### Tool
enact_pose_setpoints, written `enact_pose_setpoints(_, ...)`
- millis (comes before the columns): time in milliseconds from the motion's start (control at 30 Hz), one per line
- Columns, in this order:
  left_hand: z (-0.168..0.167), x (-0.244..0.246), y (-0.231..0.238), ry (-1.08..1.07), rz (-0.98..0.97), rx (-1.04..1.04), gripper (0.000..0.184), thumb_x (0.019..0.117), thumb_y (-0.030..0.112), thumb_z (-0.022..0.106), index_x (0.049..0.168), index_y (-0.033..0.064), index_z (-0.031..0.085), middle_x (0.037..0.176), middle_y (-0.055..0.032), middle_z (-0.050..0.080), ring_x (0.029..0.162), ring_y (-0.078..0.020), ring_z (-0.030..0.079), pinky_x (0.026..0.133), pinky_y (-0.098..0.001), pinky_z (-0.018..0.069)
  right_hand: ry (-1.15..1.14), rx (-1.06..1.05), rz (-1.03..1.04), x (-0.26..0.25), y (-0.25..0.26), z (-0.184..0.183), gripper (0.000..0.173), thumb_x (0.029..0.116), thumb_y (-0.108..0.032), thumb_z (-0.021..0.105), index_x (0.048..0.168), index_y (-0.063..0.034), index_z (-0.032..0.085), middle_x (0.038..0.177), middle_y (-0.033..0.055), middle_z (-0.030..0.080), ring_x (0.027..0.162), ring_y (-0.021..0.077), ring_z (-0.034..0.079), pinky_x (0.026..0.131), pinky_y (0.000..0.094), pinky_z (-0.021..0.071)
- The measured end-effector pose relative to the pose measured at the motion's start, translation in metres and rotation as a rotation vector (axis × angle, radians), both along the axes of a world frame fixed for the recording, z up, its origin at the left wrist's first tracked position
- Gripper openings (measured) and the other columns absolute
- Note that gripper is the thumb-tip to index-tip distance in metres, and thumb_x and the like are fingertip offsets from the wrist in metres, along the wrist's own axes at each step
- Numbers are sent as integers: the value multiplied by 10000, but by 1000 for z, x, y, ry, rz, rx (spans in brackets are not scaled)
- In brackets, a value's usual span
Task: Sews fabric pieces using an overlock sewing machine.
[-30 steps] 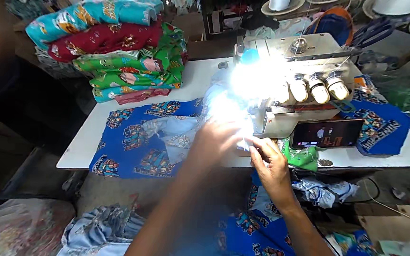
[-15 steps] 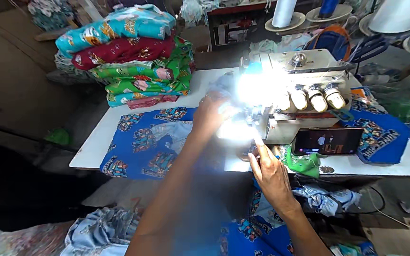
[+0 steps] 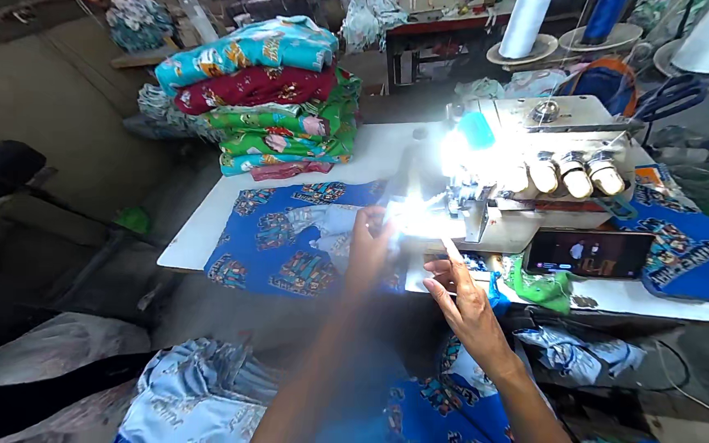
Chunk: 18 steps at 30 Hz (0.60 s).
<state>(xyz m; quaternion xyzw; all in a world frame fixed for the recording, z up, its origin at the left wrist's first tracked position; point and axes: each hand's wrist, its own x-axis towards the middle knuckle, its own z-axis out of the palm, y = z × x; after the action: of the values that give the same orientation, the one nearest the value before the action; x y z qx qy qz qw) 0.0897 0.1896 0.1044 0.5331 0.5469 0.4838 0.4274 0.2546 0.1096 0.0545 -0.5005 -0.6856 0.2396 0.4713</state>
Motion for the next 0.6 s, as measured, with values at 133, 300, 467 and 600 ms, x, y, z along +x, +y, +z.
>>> enact_pose_setpoints(133, -12, 11, -40, -156, -125, -31, 303, 998, 65, 591, 1280, -8, 508, 1059, -100, 631, 897, -130, 657, 801, -317, 576, 245, 22, 136, -3, 8, 4, 661, 1077, -386, 484, 1518, 95, 375, 1394, 193, 595, 1252, 131, 609, 1082, 272, 485)
enact_pose_setpoints(300, -13, 10, -79, -95, -568, 62, 376, 988, 119, 639, 1303, -73, 564, 1214, -105, 663, 1097, -95, 659, 959, -267, 555, 513, 23, -185, 21, 25, 4, 348, 1079, -199, 418, 1000, -36, 715, 913, -17, 718, 860, 20, 660, 806, 237, 556)
enact_pose_setpoints(467, 8, -3, -78, 89, -421, 209, 257, 1019, 136, 614, 1248, 25, 650, 1160, -45, 700, 858, -56, 700, 718, -214, 600, 442, 73, -248, 49, 26, 2, 219, 967, 25, 573, 1163, 25, 670, 1137, 49, 710, 1015, 38, 674, 883, 207, 565)
enact_pose_setpoints(600, 16, 3, -67, 131, -432, 149, 468, 983, 166, 684, 1434, 145, 562, 1251, -38, 620, 636, -21, 598, 532, -171, 526, 421, 81, -59, 29, -6, 13, 268, 978, -23, 577, 1211, 7, 705, 1305, 89, 659, 1165, 108, 647, 964, 242, 560)
